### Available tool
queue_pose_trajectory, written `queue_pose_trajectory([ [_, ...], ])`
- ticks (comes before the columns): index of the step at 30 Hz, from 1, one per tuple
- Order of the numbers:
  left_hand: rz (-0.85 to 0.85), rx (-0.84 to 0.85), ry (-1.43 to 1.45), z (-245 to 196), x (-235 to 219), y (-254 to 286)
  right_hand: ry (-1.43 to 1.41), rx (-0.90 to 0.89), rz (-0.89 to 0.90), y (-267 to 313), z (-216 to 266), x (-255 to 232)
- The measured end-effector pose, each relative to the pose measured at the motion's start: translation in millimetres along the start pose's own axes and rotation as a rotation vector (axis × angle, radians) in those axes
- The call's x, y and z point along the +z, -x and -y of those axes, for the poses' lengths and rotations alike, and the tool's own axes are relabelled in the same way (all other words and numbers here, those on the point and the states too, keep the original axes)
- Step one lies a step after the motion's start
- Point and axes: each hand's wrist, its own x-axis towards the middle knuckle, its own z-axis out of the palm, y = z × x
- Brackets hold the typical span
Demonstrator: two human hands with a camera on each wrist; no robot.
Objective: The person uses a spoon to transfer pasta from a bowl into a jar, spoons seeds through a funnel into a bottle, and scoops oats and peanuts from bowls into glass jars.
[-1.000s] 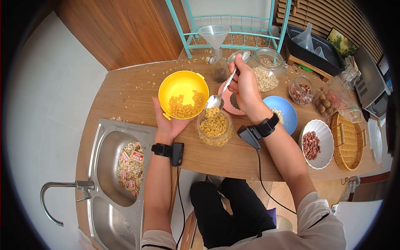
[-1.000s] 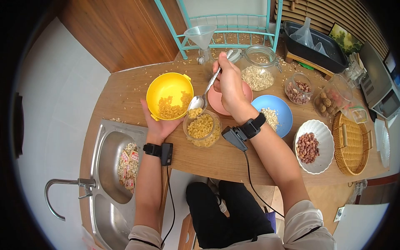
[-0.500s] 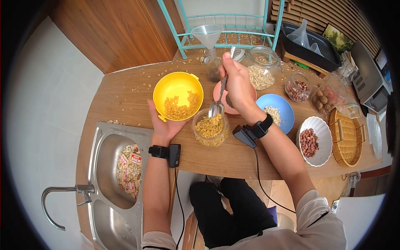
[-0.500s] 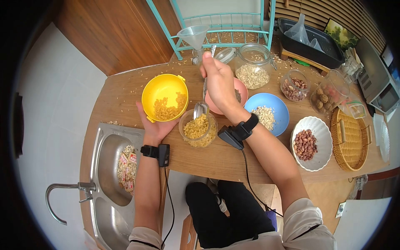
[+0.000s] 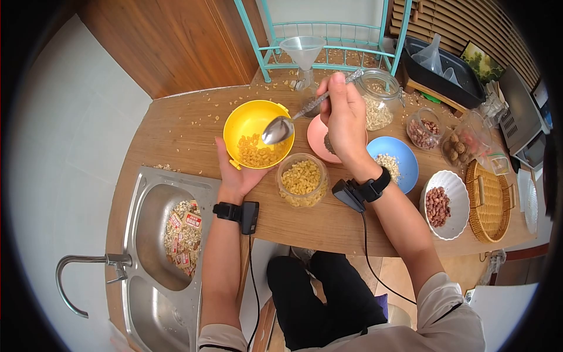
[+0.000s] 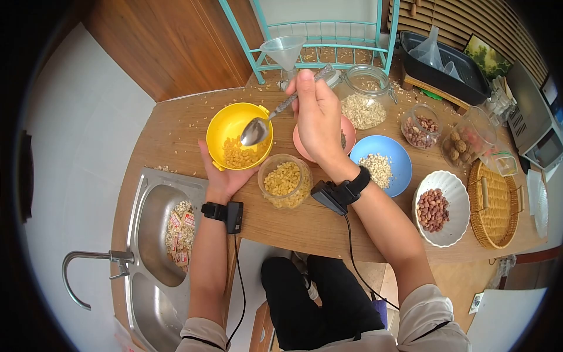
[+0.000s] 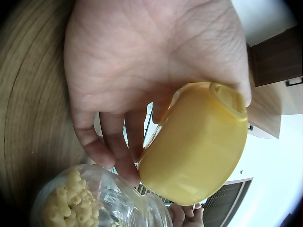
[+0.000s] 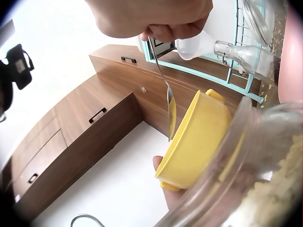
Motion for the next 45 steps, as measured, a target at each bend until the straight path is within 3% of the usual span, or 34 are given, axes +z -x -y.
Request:
queue_pose_trajectory([
  [5, 0.003, -0.004, 0.006, -0.2, 0.7, -0.9, 0.222, -0.164, 0.107, 2.0, -10.0, 2.8],
  [12, 0.015, -0.004, 0.013, -0.8, 1.4, 0.4, 0.304, -0.167, 0.162, -0.1, -15.9, 0.4],
  [21, -0.019, -0.001, -0.022, 0.1, 3.0, 0.4, 0.346, -0.021, 0.233, -1.6, -23.5, -0.5],
  [29, 0.007, -0.005, -0.022, -0.6, 7.5, 1.3, 0.206, 0.212, 0.167, -6.7, -25.4, 3.2],
  [45, -0.042, -0.003, -0.029, -0.2, 3.9, 1.0, 0.173, 0.238, 0.180, -13.1, -33.2, 6.5],
])
